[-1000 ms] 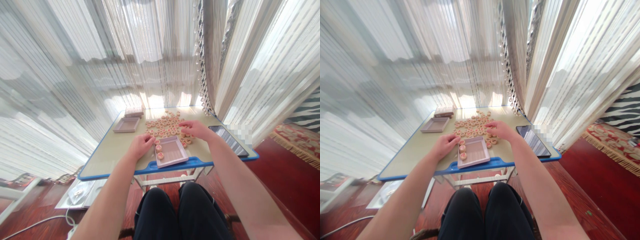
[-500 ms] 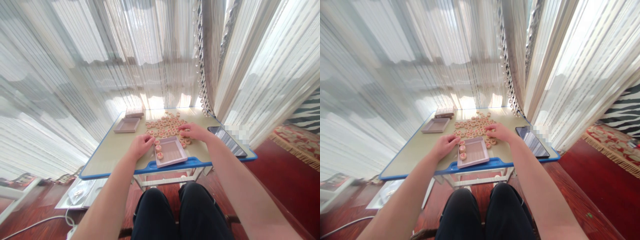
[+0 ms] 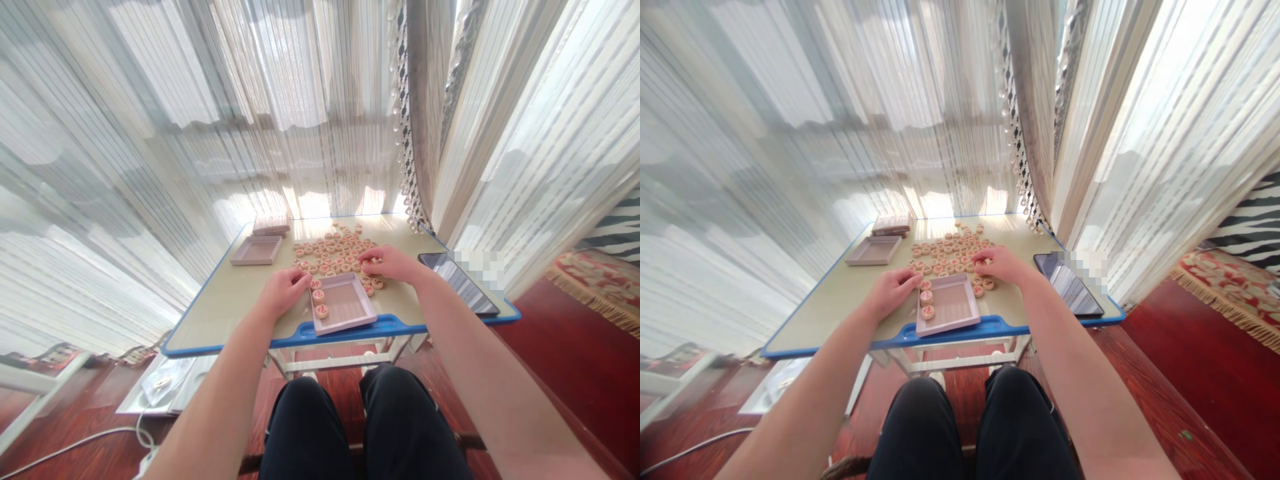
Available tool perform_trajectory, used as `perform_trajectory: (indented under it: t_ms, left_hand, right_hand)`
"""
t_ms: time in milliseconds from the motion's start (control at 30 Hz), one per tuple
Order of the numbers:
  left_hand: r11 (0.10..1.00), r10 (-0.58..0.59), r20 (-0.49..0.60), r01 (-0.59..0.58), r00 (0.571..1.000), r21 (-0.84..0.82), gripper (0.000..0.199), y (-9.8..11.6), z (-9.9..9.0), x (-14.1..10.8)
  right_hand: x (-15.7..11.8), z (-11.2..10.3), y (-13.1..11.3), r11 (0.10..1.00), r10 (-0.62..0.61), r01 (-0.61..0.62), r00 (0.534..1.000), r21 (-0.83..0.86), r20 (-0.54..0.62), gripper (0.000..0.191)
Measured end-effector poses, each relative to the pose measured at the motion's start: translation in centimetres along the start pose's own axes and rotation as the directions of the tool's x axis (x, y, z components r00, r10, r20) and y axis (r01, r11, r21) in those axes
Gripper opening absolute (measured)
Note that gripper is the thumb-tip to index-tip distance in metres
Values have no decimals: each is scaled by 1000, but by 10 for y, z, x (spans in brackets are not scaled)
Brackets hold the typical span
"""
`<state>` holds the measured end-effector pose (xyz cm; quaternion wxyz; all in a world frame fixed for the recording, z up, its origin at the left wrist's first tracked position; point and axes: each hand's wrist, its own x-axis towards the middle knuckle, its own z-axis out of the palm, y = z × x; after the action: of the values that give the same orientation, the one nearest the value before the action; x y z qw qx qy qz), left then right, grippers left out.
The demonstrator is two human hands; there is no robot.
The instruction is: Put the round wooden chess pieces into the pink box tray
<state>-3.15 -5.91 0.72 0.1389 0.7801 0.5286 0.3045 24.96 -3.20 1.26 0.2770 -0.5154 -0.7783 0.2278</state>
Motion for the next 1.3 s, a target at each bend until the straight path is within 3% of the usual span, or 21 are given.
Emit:
perform_trajectory:
  t_ms: [367,500,633,700,800,967,1167,1300]
  left_hand:
    - [1000,15,-1,-15,1000,-10,35,-2,0,-1]
    - [1000,2,-13,-2,1000,10,38,-4,2,0]
    - [1000,-5,-12,6,1000,22,41,-4,1,2]
    - [1000,-12,-9,13,1000,20,42,-4,1,2]
    - [999,-26,-12,27,1000,21,44,-5,1,4]
    - [1000,-11,-33,11,999,13,46,-5,1,8]
    - [999,-32,-52,32,998,-9,48,-4,0,10]
    - [999,-37,-64,36,997,-11,49,-3,0,9]
  right_hand:
    - [-7,-2,-10,999,48,-47,999,-1,15,34]
    - [0,-1,-23,997,73,-75,996,-22,-57,34]
    - [27,3,-40,942,-1,-13,999,-334,-41,26]
    - [40,7,-46,873,45,-32,999,-487,14,23]
    - [50,12,-51,823,106,-67,994,-565,36,21]
    - [45,17,-51,827,62,-66,998,-558,-27,16]
    - [45,14,-44,878,18,-22,1000,-478,-13,14]
    - [38,10,-48,951,-55,16,992,-307,-118,21]
